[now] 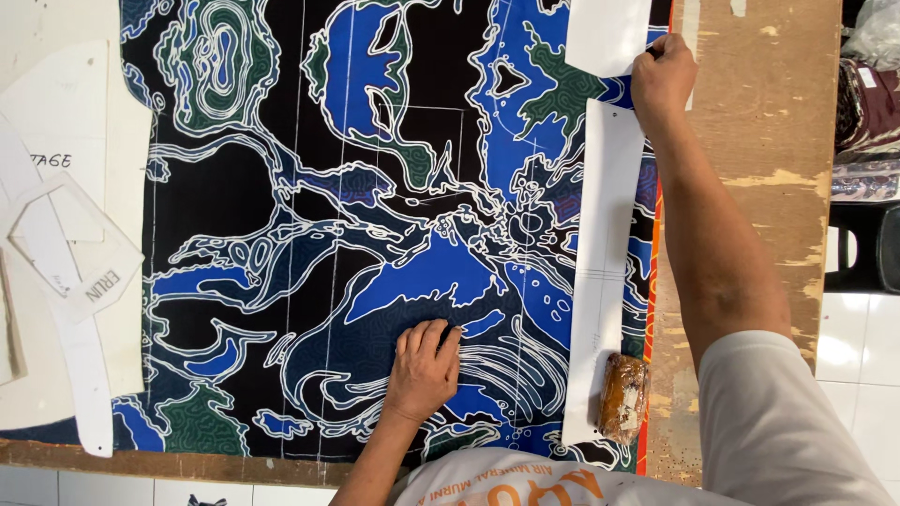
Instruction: The person places and adjusts small white paper pieces on a patterned textile surface. They move the pieces to different locations and align them with existing markings on the fabric.
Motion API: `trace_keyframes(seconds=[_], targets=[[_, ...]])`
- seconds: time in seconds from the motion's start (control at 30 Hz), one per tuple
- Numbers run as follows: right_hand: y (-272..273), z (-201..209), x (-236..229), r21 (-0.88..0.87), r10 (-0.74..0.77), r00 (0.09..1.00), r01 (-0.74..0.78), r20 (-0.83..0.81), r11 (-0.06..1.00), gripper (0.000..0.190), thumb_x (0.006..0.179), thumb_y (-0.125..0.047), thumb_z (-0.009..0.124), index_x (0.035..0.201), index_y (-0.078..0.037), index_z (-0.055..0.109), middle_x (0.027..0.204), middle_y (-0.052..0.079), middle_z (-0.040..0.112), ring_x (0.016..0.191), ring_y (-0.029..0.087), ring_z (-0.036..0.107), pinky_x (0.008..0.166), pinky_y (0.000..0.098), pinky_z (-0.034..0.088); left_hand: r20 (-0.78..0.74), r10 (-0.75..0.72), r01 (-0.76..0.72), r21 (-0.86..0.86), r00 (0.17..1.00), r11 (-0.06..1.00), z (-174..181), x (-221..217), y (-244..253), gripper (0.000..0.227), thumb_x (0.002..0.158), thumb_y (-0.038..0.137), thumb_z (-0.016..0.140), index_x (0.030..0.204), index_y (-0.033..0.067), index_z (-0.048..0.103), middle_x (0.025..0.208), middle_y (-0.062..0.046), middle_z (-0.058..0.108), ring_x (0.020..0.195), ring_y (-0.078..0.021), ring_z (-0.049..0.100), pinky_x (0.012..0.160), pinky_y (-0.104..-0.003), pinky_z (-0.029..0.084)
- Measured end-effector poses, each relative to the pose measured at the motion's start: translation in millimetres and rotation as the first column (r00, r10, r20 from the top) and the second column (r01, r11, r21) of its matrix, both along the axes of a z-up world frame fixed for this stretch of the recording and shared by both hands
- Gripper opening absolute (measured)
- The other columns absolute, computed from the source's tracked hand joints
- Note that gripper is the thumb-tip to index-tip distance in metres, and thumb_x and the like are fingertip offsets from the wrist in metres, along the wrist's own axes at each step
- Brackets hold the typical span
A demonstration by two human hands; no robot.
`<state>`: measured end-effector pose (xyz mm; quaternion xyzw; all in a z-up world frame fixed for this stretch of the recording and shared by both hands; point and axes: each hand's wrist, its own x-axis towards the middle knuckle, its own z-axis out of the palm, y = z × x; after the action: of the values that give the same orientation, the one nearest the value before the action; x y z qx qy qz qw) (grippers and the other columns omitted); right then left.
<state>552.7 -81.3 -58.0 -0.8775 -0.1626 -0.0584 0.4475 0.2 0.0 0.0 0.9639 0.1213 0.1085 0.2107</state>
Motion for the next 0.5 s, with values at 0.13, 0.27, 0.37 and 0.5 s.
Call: trace_keyframes(seconds=[0.13,0.27,0.37,0.5], targets=[[1.4,-1.3,1.4,0.036,0.005,1.0,-0.004,-0.009,0.999,0.017,0.087,-0.003,0.059,0.1,0.004,0.065,0.087,0.017,0.073,0.078,0.022,0.069,0.075,0.0363,0.057,0.008,-0.003,0.003,-0.008,1.0,1.0,0.2,-1.0,0.5,0.031,0.091,0.017,0.065,0.12,0.0051,0.069,0.124,-0.015,0.061,0.118,-0.0323,0.056,0.103,-0.05,0.043],[0.4,3.1,-1.8,0.036,0.005,0.997,-0.002,-0.08,0.999,0.017,0.088,-0.003,0.057,0.103,0.004,0.064,0.087,0.014,0.071,0.075,0.018,0.067,0.07,0.0349,0.056,0.0,-0.006,0.006,-0.01,1.0,1.0,-0.6,-1.8,-0.1,0.031,0.092,0.017,0.066,0.121,0.005,0.069,0.124,-0.015,0.06,0.118,-0.0323,0.056,0.104,-0.05,0.042],[0.3,6.6,-4.8,0.031,0.004,0.992,0.0,-0.129,1.0,0.018,0.089,-0.002,0.055,0.105,0.004,0.063,0.087,0.013,0.069,0.074,0.015,0.066,0.067,0.0341,0.055,-0.021,-0.002,0.002,0.0,1.0,1.0,-2.4,-1.4,-1.2,0.031,0.094,0.018,0.065,0.121,0.0046,0.069,0.125,-0.015,0.06,0.118,-0.0319,0.056,0.105,-0.05,0.042],[1.3,6.5,-4.2,0.032,-0.003,0.995,0.007,-0.104,0.999,0.019,0.087,-0.001,0.056,0.104,0.003,0.063,0.087,0.012,0.07,0.076,0.015,0.067,0.068,0.033,0.056,-0.02,-0.006,0.006,0.012,1.0,1.0,-3.6,-1.7,-1.4,0.031,0.094,0.018,0.064,0.121,0.0044,0.069,0.125,-0.016,0.061,0.119,-0.0319,0.056,0.104,-0.05,0.042]])
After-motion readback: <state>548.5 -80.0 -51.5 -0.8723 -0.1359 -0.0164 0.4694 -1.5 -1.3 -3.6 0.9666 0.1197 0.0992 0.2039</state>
